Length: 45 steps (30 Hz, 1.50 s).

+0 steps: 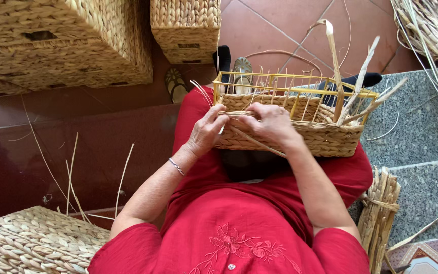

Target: The person sits on the floor with a partially woven water hyacinth basket on a yellow frame on their lap. They weave long dried plant strips around the frame, pull and tighten strands, tuck ends into the weave, and reposition the basket to work around its sides.

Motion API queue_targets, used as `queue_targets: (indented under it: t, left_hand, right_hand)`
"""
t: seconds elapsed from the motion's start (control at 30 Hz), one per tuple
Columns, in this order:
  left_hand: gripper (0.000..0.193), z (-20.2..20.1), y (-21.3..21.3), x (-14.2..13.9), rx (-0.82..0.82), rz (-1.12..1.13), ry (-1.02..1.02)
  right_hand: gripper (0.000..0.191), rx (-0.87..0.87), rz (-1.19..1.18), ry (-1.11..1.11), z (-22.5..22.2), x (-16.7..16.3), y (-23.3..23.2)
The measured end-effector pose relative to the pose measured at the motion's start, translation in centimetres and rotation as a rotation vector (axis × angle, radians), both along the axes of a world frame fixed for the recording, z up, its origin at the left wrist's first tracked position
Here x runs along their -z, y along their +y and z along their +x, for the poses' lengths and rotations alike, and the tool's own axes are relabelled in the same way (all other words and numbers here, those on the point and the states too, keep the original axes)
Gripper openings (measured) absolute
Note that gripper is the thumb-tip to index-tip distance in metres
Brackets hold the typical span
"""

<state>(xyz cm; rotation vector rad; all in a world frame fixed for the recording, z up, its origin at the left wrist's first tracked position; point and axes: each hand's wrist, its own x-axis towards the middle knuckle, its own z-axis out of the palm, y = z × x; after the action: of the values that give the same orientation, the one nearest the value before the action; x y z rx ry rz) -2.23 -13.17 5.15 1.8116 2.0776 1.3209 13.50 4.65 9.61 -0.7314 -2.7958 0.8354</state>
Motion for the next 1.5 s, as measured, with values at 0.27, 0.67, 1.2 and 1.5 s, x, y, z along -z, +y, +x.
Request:
queue_targets:
  t: [0.27, 0.67, 1.2, 1.5]
  left_hand:
    - [0.018, -0.7, -0.3, 2.7, 0.064, 0.071, 0.059]
    - [0.013, -2.0, 2.8, 1.3, -0.011, -0.269, -0.210]
    - [0.017, -2.8, 5.5, 1.5, -0.134, -0.661, -0.285]
    - [0.016, -2.9, 4.5, 1.6, -0.189, -0.541, -0.445]
  right_hand:
    - [0.045, 0.061, 0.260, -0.371, -2.4, 3.4, -1.4]
    - [0.062, 0.131, 0.054, -0.548, 5.4, -0.1, 0.0]
    - [0.037, 0.412, 0.621, -0.522, 21.5, -6.4, 3.3]
    - [0.047, -0.056, 0.281, 0.134, 5.2, -2.8, -4.5]
